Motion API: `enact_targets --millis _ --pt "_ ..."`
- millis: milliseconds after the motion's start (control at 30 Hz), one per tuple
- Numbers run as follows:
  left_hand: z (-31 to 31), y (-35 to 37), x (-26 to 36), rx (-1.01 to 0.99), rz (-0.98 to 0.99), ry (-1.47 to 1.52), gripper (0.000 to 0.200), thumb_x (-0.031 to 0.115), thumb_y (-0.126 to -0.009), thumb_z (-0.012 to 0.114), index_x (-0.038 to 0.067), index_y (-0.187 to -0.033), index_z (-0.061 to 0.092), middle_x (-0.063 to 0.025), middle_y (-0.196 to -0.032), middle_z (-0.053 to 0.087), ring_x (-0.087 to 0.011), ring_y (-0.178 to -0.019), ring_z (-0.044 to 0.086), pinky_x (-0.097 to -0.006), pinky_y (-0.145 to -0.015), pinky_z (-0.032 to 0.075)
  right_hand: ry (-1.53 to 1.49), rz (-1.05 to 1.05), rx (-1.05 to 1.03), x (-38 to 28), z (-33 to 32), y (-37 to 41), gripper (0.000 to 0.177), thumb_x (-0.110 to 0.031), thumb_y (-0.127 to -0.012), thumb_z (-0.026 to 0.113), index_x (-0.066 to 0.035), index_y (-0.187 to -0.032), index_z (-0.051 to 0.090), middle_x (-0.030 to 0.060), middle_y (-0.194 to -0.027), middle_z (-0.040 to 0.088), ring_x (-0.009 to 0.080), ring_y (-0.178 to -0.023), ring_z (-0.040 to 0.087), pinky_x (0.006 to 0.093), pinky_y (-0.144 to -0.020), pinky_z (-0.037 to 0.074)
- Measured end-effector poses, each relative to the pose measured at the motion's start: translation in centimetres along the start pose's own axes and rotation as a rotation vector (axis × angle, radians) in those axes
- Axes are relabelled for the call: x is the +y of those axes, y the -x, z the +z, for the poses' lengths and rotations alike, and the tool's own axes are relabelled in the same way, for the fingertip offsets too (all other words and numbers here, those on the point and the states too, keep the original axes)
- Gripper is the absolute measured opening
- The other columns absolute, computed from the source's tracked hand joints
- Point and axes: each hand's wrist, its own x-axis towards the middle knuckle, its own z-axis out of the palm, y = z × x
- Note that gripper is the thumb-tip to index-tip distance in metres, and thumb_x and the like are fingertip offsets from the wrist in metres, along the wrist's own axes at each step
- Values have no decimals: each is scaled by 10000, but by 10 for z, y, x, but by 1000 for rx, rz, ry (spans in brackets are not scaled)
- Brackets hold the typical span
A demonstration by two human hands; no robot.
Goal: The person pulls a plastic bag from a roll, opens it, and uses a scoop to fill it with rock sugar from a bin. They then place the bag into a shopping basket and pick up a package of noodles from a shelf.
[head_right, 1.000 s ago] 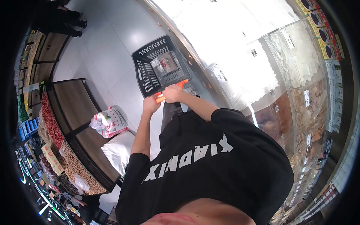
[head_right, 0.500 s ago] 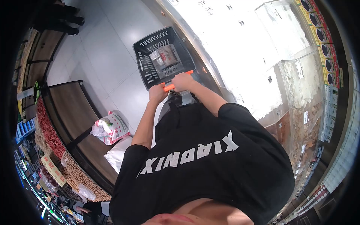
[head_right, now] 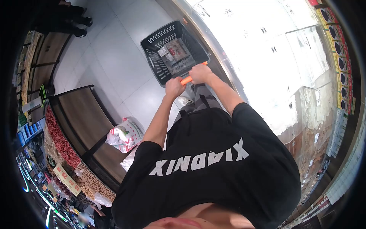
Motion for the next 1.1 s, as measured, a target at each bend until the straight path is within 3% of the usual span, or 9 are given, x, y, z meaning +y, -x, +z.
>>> enact_targets --millis 333,567,867,1000,1100 --pt "-73 -95 -34 -72 -183 -15 254 337 -792 680 104 -880 724 -183 -866 712 -365 -860 691 -486 -803 538 -19 -31 -27 41 -74 -101 200 -277 -716 680 -92 -747 748 127 -750 719 306 -743 719 417 -720 579" --pt "-118 -148 -56 -78 -234 -32 233 310 -796 656 108 -892 722 -180 -878 713 -369 -882 686 -476 -827 535 -28 -144 81 68 -101 -166 225 -305 -690 688 -86 -704 735 134 -693 698 310 -701 714 434 -654 570" --pt "-177 -226 -103 -148 -185 -18 227 275 -781 652 102 -910 722 -198 -895 712 -402 -894 680 -496 -847 535 -66 -96 53 91 -162 -248 194 -287 -703 694 -97 -712 736 144 -706 700 319 -701 709 433 -666 567" --pt "-211 -270 -136 -117 -166 -3 224 272 -781 651 104 -902 736 -211 -889 709 -396 -892 680 -487 -859 534 -41 -175 135 112 -165 -315 203 -301 -688 690 -103 -688 731 138 -674 689 328 -669 700 441 -655 564" --pt "-247 -323 -167 -83 -161 30 238 267 -775 661 107 -930 744 -208 -898 711 -389 -897 681 -475 -862 537 52 -183 119 128 -210 -372 219 -296 -699 692 -81 -730 720 132 -728 701 310 -707 700 428 -693 557"
